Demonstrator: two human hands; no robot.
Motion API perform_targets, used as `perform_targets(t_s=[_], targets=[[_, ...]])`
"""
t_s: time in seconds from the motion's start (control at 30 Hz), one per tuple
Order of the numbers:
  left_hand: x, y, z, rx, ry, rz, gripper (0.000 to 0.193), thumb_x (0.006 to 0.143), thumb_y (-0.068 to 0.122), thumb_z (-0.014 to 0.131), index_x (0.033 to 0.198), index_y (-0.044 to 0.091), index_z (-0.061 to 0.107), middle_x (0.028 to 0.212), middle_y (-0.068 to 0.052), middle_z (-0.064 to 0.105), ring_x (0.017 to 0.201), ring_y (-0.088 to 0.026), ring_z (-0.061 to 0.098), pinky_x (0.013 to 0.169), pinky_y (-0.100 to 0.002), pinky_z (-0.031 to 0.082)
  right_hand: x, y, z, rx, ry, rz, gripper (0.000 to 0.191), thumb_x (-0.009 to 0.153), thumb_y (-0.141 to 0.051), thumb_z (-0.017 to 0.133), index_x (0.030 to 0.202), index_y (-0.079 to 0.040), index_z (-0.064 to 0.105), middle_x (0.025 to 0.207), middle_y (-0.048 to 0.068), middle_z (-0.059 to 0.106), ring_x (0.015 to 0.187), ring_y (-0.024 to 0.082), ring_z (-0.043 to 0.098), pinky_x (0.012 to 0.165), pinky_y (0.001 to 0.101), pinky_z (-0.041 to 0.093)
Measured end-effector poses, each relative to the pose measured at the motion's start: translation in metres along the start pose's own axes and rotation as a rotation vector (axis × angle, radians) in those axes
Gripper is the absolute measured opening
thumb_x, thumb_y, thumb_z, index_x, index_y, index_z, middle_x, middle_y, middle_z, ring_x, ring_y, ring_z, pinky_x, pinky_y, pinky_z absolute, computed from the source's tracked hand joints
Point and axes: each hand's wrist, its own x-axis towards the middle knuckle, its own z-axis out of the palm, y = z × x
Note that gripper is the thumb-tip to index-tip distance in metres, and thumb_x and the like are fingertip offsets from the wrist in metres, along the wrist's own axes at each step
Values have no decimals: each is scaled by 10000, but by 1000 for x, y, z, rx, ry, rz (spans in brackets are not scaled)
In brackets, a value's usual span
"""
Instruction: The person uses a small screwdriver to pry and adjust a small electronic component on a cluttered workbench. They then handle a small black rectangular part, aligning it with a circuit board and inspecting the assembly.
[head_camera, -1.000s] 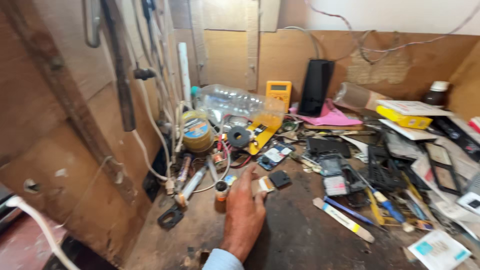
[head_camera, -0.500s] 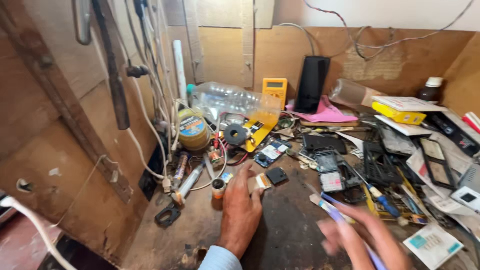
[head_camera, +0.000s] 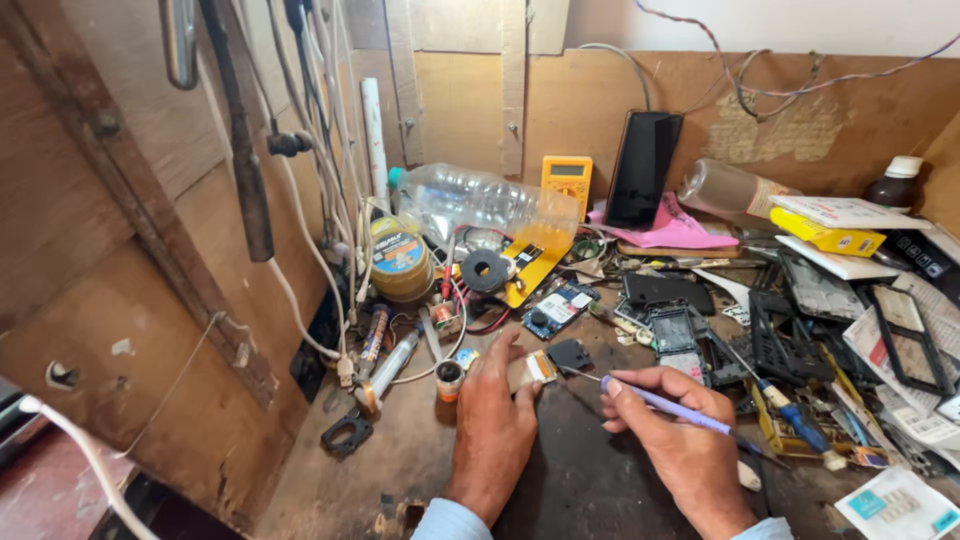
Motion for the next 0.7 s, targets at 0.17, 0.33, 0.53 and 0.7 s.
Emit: perform_targets(t_s=[0.17,0.33,0.53,0.7], targets=[[10,4,2,-14,-5,-2,615,778,-38,740,1355,45,545,1167,-140,718,1140,-327,667,958,-423,494,15,0,-2,8,-32,16,220,882,-85,720,1028,74,763,851,127,786,739,162,753,666,308,646],[14,9,-4,-10,-15,-14,624,775,-39,747,1358,43,540,1161,-136,725,1141,-320,670,964,-418,496,16,-2,0,-32,-15,52,226,867,-82,730,1027,71,776,833,127,799,707,160,744,645,298,631],[16,15,-4,-21,-29,-57,638,772,-45,752,1365,56,538,1161,-133,714,1131,-298,680,937,-403,519,17,-3,0,-81,-13,40,228,852,-89,755,1025,53,797,828,107,805,687,136,732,631,275,618],[13,16,-4,-16,-9,-29,640,764,-48,758,1359,50,546,1160,-133,724,1135,-300,681,947,-405,514,15,-3,-2,-82,-16,61,235,848,-89,759,1036,46,799,845,96,812,700,129,734,638,270,618]])
